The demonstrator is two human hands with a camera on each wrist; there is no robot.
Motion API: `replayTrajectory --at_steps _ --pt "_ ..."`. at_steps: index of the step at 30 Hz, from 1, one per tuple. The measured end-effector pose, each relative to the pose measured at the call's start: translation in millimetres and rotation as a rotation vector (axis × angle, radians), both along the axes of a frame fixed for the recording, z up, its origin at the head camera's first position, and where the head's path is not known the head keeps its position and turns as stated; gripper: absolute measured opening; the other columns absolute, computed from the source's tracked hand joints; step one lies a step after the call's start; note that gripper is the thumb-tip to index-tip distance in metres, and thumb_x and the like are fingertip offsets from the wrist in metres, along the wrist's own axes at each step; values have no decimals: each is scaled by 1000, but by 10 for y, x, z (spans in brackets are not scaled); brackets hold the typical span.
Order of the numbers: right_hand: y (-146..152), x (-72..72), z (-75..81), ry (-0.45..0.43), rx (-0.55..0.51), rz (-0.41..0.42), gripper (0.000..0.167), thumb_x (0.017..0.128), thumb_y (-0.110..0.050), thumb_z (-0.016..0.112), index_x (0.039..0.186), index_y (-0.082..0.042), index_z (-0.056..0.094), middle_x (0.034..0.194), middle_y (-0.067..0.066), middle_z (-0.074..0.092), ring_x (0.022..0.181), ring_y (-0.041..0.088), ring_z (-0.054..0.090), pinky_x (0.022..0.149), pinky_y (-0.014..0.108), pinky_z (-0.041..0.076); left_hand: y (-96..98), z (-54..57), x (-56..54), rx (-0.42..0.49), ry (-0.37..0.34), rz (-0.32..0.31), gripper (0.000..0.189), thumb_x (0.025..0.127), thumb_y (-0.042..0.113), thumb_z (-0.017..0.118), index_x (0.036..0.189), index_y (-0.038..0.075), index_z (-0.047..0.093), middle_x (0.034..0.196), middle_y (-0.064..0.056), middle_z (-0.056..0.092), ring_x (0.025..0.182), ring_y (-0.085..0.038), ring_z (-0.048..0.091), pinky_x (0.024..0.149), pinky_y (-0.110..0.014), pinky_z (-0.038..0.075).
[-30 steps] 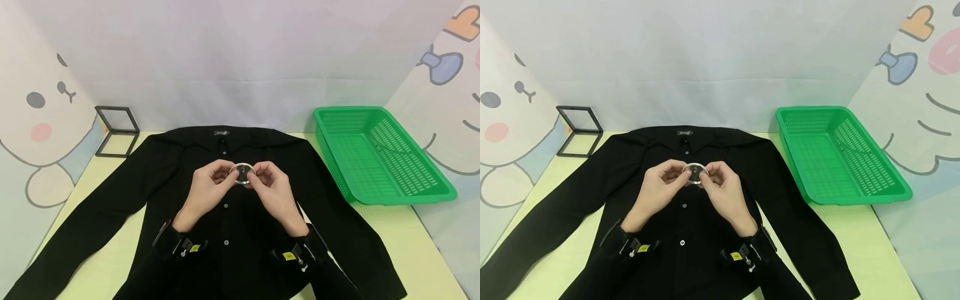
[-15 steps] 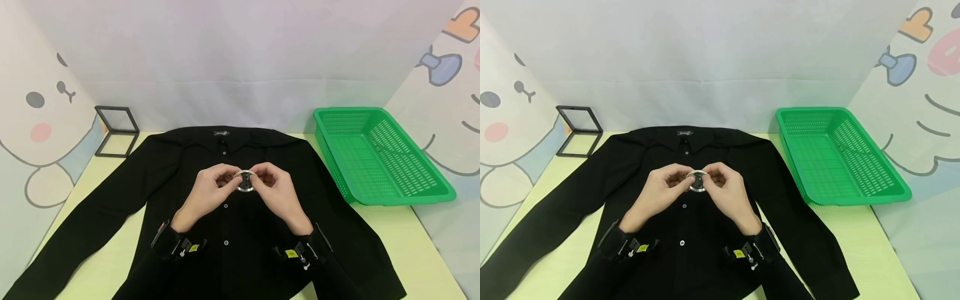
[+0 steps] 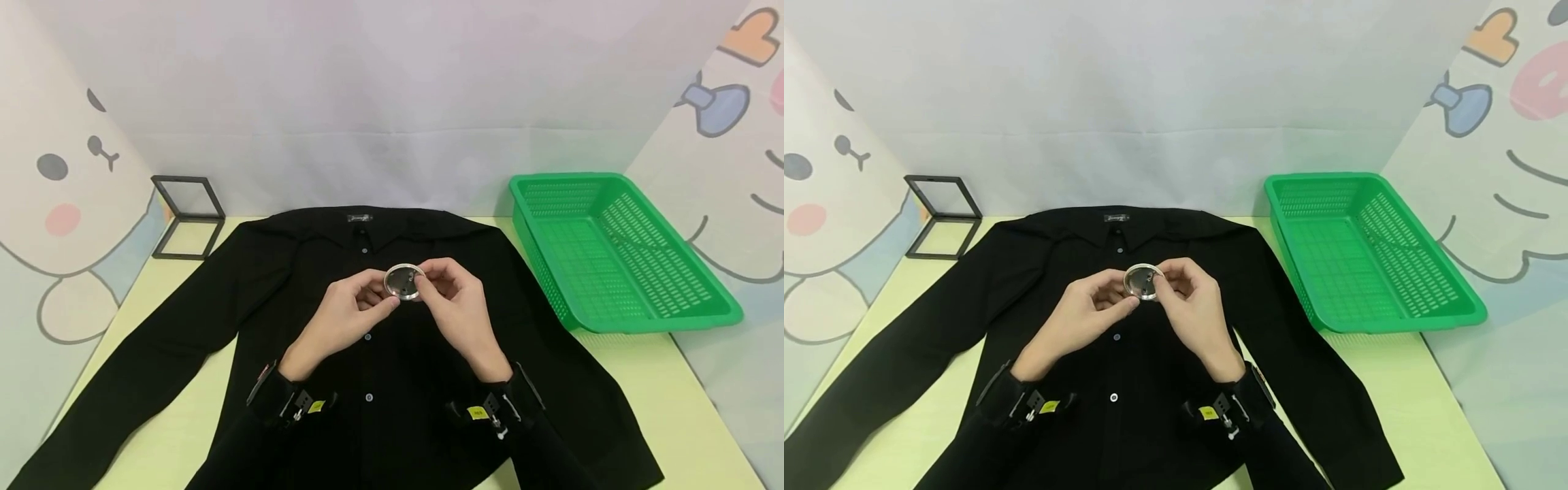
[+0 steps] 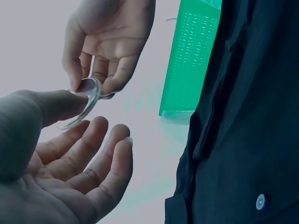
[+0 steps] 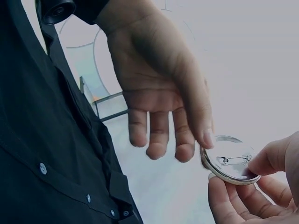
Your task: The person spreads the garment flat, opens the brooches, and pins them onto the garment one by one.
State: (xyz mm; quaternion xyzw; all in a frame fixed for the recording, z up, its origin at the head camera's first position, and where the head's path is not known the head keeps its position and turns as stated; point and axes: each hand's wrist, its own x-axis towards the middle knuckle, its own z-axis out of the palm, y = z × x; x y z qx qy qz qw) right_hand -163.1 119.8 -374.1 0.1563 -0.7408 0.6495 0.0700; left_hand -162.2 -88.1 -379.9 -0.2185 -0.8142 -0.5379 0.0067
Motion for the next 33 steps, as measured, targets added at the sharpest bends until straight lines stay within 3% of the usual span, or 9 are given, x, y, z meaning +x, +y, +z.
replayTrajectory --at_steps 7,12,18,28,33 --pt "-12 14 4 -63 -26 63 13 101 -1 63 113 4 62 103 21 66 84 14 73 81 32 63 13 -24 0 61 16 48 22 97 12 73 117 5 71 101 -7 74 84 -15 73 72 -28 62" --pt "-21 16 -5 -106 19 106 12 101 -2 63 112 4 62 102 22 66 87 22 75 81 31 63 3 -38 -14 103 45 79 16 98 10 72 112 3 71 98 -10 75 83 -17 73 70 -26 62" --pt "-13 -7 -29 -93 80 105 9 100 -1 64 109 2 64 99 19 68 87 32 74 79 29 63 -4 -21 -18 95 57 81 18 97 5 72 115 3 71 100 -10 75 84 -18 74 72 -28 62" --pt "3 -24 -56 -43 243 105 7 100 -6 66 107 -6 67 99 10 73 79 17 68 67 25 57 -22 -8 -11 68 121 66 23 94 -1 72 116 6 73 106 -9 76 90 -18 74 74 -26 62" --pt "5 -17 -68 -49 303 121 15 99 -4 66 113 -9 68 104 7 71 82 16 69 66 26 56 -13 -22 -8 54 109 56 20 94 -2 72 112 8 73 105 -7 76 90 -16 75 76 -25 62"
